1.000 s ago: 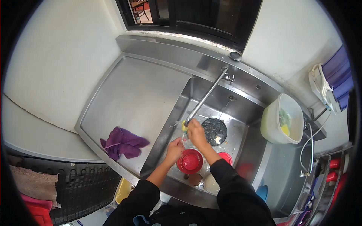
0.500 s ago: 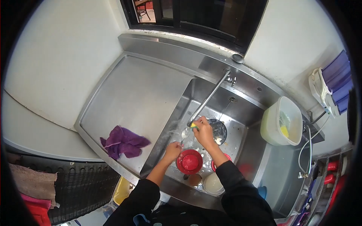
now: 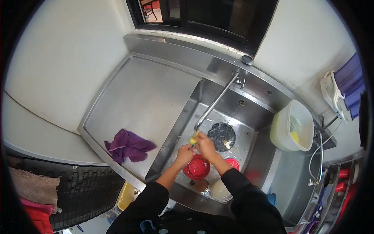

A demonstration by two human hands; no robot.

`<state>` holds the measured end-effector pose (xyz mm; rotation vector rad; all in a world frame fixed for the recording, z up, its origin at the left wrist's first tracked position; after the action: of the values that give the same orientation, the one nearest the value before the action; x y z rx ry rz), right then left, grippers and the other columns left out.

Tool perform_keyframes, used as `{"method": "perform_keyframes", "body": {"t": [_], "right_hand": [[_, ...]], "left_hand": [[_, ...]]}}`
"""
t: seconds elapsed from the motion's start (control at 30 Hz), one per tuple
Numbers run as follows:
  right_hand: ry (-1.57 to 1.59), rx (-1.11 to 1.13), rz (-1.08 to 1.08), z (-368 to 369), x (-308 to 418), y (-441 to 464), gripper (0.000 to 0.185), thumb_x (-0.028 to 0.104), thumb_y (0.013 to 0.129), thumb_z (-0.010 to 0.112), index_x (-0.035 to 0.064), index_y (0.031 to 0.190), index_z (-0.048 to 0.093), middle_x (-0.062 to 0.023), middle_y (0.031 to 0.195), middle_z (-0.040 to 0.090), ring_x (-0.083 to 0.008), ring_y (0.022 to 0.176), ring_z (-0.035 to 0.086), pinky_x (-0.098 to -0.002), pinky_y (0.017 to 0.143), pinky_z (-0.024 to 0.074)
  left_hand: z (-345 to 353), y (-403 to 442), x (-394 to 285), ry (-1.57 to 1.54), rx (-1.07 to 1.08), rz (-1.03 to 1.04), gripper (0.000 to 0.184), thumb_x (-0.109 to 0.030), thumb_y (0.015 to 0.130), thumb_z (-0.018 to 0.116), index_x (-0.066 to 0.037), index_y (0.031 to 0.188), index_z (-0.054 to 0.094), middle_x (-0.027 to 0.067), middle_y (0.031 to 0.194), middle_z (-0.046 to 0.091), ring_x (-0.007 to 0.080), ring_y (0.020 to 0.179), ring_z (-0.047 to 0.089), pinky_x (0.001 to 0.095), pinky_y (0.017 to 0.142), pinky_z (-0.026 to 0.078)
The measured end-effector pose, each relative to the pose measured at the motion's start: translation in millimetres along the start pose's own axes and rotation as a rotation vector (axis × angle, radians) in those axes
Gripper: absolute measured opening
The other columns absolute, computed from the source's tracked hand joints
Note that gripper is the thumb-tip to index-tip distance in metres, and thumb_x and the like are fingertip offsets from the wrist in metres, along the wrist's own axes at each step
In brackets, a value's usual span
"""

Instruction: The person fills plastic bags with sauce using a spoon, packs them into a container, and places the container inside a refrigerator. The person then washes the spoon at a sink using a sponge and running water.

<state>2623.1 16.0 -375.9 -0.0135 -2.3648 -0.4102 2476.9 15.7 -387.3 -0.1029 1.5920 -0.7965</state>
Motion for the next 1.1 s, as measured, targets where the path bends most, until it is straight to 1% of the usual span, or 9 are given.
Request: {"method": "perform_keyframes", "body": {"t": [0.3,0.37,0.5,0.67,0.73,0.83,0.9,1.0,1.1], "right_hand": [[0.08,0.086,-0.115,-2.1,30.2,-4.1,0.02,-0.006,0.068,0.058,0.0017,0.086,0.064,-0.0148,0.09,0.056,-0.0343,0.085,0.059,-0.0404,0.074,0.0496],[0.044,0.077,0.084,-15.2,10.7,1.0,0.019,-0.006,0.066,0.059,0.0018,0.083,0.064,-0.0138,0.089,0.056,-0.034,0.087,0.059,-0.0395,0.074,0.0494],[-0.089,0.104,-0.261,-41.8,38.1,-9.0,0.017,-0.002,0.065,0.059,0.0026,0.08,0.065,-0.0122,0.087,0.057,-0.0301,0.082,0.059,-0.0388,0.07,0.0491],[-0.702,-0.547,-0.176,-232.0,26.0,15.0,0.016,0.0,0.069,0.06,0.003,0.084,0.058,-0.0104,0.086,0.055,-0.0293,0.079,0.053,-0.0398,0.067,0.0458],[-0.82,-0.705,0.216,-308.5,-6.3,5.4,0.028,0.004,0.071,0.062,0.0064,0.098,0.058,-0.0127,0.097,0.054,-0.0311,0.089,0.052,-0.0405,0.074,0.0445],[-1.006,-0.615,0.368,-349.5,-21.7,-4.3,0.036,0.005,0.072,0.062,0.0053,0.108,0.057,-0.0154,0.105,0.053,-0.0326,0.094,0.052,-0.043,0.08,0.0423],[-1.108,-0.676,0.149,-320.4,-37.2,-4.0,0.042,0.006,0.07,0.064,0.0047,0.112,0.057,-0.0179,0.107,0.054,-0.0341,0.099,0.05,-0.0455,0.086,0.0393],[-0.333,-0.201,0.337,-174.4,-11.5,3.4,0.04,0.019,0.073,0.071,0.0041,0.108,0.058,-0.0198,0.108,0.055,-0.0387,0.098,0.053,-0.0441,0.085,0.0419],[0.811,0.237,0.593,-16.2,-13.9,-11.3,0.073,0.018,0.076,0.073,-0.0006,0.133,0.031,-0.0098,0.085,0.061,-0.0166,0.069,0.062,-0.0255,0.052,0.0492]], "left_hand": [[-7.5,-7.8,2.1,0.035,0.008,-0.052,0.023,-0.003,0.083,0.042,-0.001,0.093,0.062,0.0059,0.061,0.058,0.0108,0.05,0.053,0.0275,0.042,0.038],[-4.1,-13.9,6.6,-0.018,0.04,-0.117,0.024,-0.003,0.083,0.042,-0.001,0.096,0.061,0.0059,0.061,0.058,0.0107,0.05,0.053,0.0279,0.042,0.039],[1.9,6.1,-15.0,-0.019,0.011,0.043,0.024,-0.002,0.083,0.041,0.0,0.1,0.058,0.006,0.063,0.056,0.0093,0.041,0.042,0.0269,0.036,0.031],[-8.7,8.3,-56.7,-0.196,0.278,-0.286,0.022,0.002,0.083,0.04,0.004,0.099,0.054,0.0091,0.074,0.055,0.0044,0.041,0.03,0.0209,0.033,0.02],[-19.0,2.2,-58.2,-0.232,0.271,-0.297,0.022,0.002,0.083,0.039,0.004,0.1,0.054,0.01,0.075,0.055,0.0043,0.041,0.03,0.0204,0.033,0.02],[-30.6,-6.4,-53.9,-0.29,0.258,-0.303,0.024,0.002,0.083,0.039,0.005,0.102,0.052,0.011,0.077,0.055,0.0046,0.041,0.03,0.0194,0.033,0.02],[-31.6,-10.4,-48.4,-0.201,0.277,-0.287,0.024,0.001,0.082,0.039,0.005,0.103,0.052,0.0113,0.078,0.055,0.0046,0.041,0.03,0.0198,0.033,0.02],[-22.0,-16.0,-45.3,-0.182,0.225,-0.213,0.021,0.001,0.08,0.042,0.004,0.098,0.053,0.0124,0.074,0.057,0.0069,0.04,0.035,0.0225,0.033,0.023],[-17.3,-25.3,-49.3,0.047,0.227,-0.161,0.025,-0.004,0.084,0.04,-0.001,0.104,0.056,0.0075,0.07,0.055,0.0064,0.04,0.036,0.0226,0.033,0.024]]}}
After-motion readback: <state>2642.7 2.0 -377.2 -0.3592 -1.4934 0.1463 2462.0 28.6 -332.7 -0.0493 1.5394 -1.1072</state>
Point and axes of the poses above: each hand's wrist, its own y-axis towards the middle knuckle, its own z-axis out of the palm, x = y × z, the point moved 3 cm from there along y, towards the middle knuckle
